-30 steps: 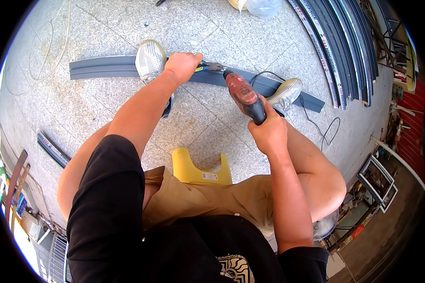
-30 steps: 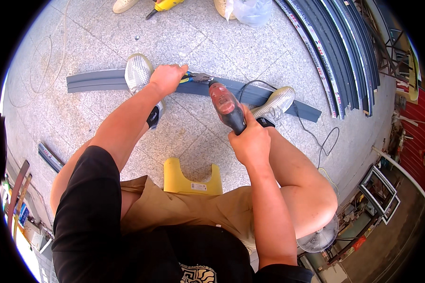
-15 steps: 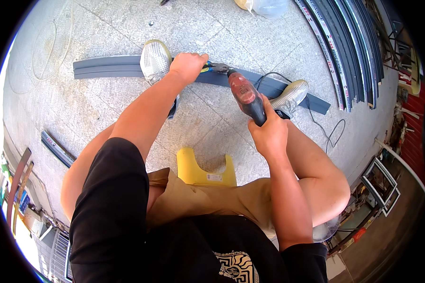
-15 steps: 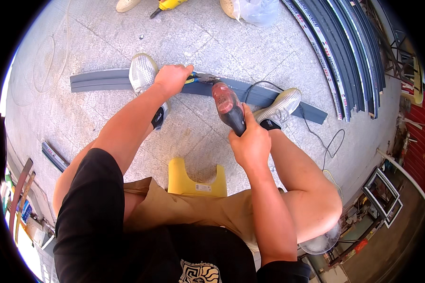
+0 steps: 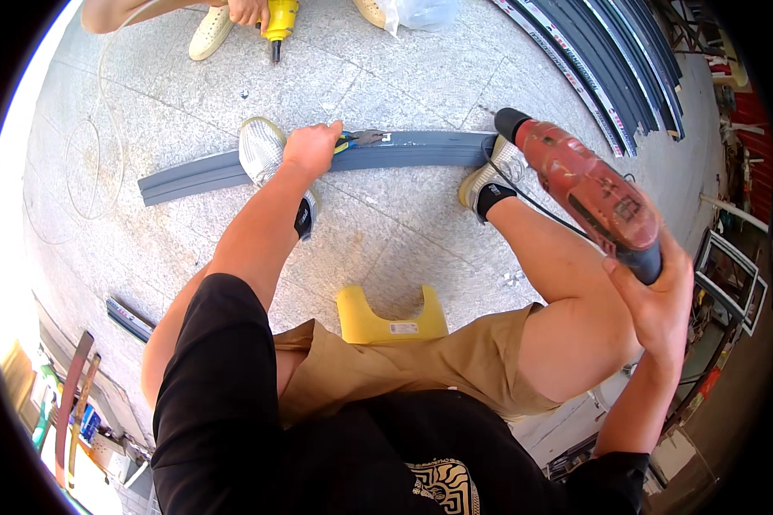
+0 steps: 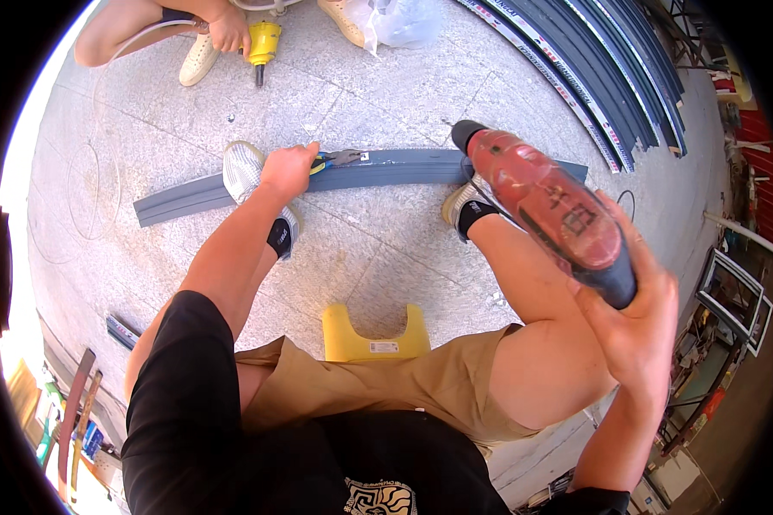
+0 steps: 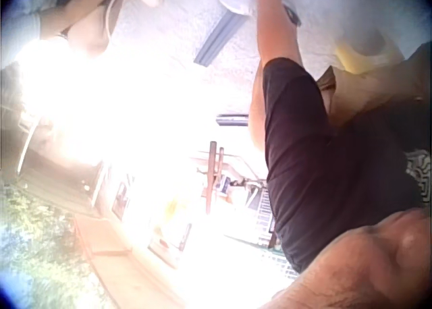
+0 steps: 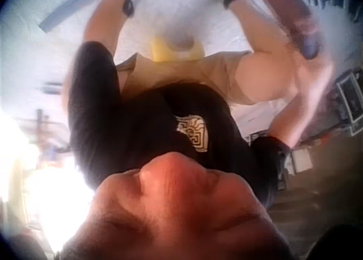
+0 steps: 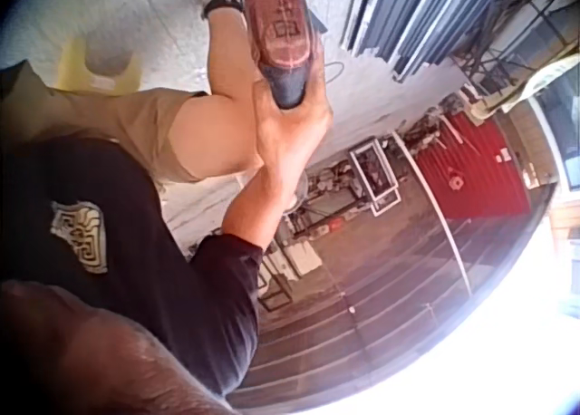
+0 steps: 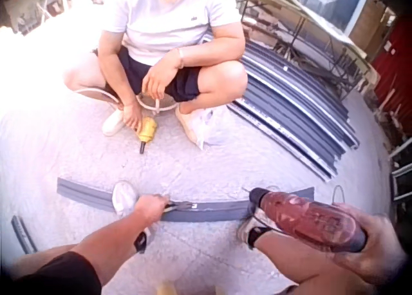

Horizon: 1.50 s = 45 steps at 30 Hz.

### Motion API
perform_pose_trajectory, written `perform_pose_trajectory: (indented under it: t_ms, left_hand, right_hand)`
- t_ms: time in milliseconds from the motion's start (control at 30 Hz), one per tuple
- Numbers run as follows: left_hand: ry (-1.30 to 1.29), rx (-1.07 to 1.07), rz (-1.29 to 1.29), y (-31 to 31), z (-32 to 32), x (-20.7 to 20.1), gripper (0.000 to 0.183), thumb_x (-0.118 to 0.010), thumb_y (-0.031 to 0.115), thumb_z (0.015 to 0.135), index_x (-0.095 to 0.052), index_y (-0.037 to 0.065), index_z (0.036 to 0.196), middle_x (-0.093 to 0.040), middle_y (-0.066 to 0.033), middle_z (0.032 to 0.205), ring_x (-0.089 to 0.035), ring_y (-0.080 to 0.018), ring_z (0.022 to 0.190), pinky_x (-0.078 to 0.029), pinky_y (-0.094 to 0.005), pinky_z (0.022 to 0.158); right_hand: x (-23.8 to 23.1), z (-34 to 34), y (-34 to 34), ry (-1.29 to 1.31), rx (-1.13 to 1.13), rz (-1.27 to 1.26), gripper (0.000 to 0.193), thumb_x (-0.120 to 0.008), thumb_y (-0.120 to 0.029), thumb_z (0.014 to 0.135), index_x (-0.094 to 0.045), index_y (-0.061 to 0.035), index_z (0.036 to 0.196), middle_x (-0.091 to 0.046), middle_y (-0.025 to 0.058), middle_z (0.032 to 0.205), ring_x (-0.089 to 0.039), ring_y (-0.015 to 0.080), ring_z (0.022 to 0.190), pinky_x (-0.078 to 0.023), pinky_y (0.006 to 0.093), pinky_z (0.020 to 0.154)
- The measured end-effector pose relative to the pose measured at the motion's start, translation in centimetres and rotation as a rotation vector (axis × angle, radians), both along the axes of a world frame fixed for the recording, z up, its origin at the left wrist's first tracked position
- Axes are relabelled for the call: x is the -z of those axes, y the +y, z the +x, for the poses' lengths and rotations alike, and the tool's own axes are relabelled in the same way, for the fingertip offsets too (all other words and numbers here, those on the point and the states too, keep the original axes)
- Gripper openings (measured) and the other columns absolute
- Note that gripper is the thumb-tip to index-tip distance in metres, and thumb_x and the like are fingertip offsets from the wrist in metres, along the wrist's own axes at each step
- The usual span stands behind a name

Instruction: The person aligns a metal bracket with a curved metal bar and secures it using pliers and an electric drill. They repeat this for multiple brackets along the bar while another person assists with a yellow tool.

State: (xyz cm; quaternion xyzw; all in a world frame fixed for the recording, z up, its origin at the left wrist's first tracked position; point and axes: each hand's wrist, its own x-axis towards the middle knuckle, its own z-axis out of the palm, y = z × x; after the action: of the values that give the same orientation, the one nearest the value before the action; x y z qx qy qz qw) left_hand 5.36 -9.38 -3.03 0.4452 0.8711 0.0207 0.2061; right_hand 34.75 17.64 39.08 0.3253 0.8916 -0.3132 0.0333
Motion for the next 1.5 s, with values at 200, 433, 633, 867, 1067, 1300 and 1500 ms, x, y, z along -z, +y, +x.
perform_pose_trajectory:
  t_ms: [200,433,633,867,1067,1300,1500]
  left_hand:
    - [0.038,0.017,-0.041,-0.2,-0.3,0.1,0.03,-0.08,0.015,0.091,-0.061,0.009,0.113,-0.078,-0.0168,0.102,-0.079,-0.0381,0.099,-0.062,-0.0519,0.083]
    - [0.026,0.019,-0.024,0.7,0.3,-0.9,0.04,-0.087,0.028,0.09,-0.06,0.009,0.113,-0.077,-0.0178,0.101,-0.078,-0.0406,0.096,-0.062,-0.0521,0.083]
    - [0.054,0.039,-0.033,0.4,0.1,-0.9,0.042,-0.088,0.03,0.09,-0.059,0.009,0.112,-0.077,-0.0183,0.101,-0.078,-0.0417,0.095,-0.062,-0.0524,0.082]
    - [0.083,0.025,-0.075,0.5,0.1,-0.6,0.044,-0.088,0.032,0.09,-0.059,0.009,0.112,-0.077,-0.0183,0.102,-0.078,-0.0422,0.098,-0.063,-0.0535,0.083]
    - [0.059,0.003,-0.102,1.1,0.1,-1.3,0.043,-0.087,0.03,0.09,-0.059,0.009,0.115,-0.078,-0.0188,0.105,-0.077,-0.0429,0.101,-0.062,-0.0548,0.084]
    - [0.009,0.006,-0.092,1.9,-1.4,-1.8,0.042,-0.088,0.028,0.089,-0.062,0.008,0.115,-0.079,-0.0209,0.107,-0.076,-0.0448,0.103,-0.06,-0.0552,0.087]
    - [-0.015,0.017,-0.16,3.0,-2.6,-2.4,0.044,-0.09,0.027,0.088,-0.063,0.009,0.117,-0.079,-0.0208,0.108,-0.076,-0.0448,0.106,-0.06,-0.0556,0.09]
  right_hand:
    - [-0.6,2.5,4.0,0.075,0.147,0.067,0.04,-0.08,-0.01,0.088,-0.072,0.0049,0.124,-0.075,0.0072,0.102,-0.061,0.013,0.092,-0.052,0.0304,0.088]
    - [3.2,4.2,6.4,0.108,0.381,-0.032,0.036,-0.082,-0.012,0.086,-0.073,0.0018,0.119,-0.069,0.0024,0.094,-0.057,0.0106,0.082,-0.048,0.0295,0.075]
    - [4.5,5.1,7.5,0.077,0.372,-0.18,0.036,-0.082,-0.014,0.087,-0.073,0.0008,0.118,-0.069,0.0024,0.094,-0.058,0.01,0.079,-0.047,0.0291,0.071]
    - [4.8,5.1,7.2,0.073,0.299,-0.211,0.055,-0.08,-0.007,0.086,-0.07,0.0032,0.138,-0.071,0.0025,0.101,-0.061,0.0119,0.092,-0.053,0.03,0.088]
    - [4.8,5.3,7.0,0.096,0.233,-0.215,0.062,-0.08,-0.006,0.084,-0.068,0.0033,0.144,-0.072,0.0043,0.105,-0.062,0.0128,0.095,-0.052,0.0304,0.091]
    - [3.5,5.4,6.7,0.011,0.183,-0.165,0.064,-0.08,-0.004,0.08,-0.068,0.0047,0.143,-0.074,0.0072,0.109,-0.062,0.0147,0.098,-0.052,0.0326,0.096]
    - [2.7,5.1,6.3,0.029,0.181,-0.197,0.065,-0.079,-0.001,0.08,-0.067,0.0053,0.144,-0.077,0.0093,0.116,-0.065,0.016,0.106,-0.051,0.0333,0.104]
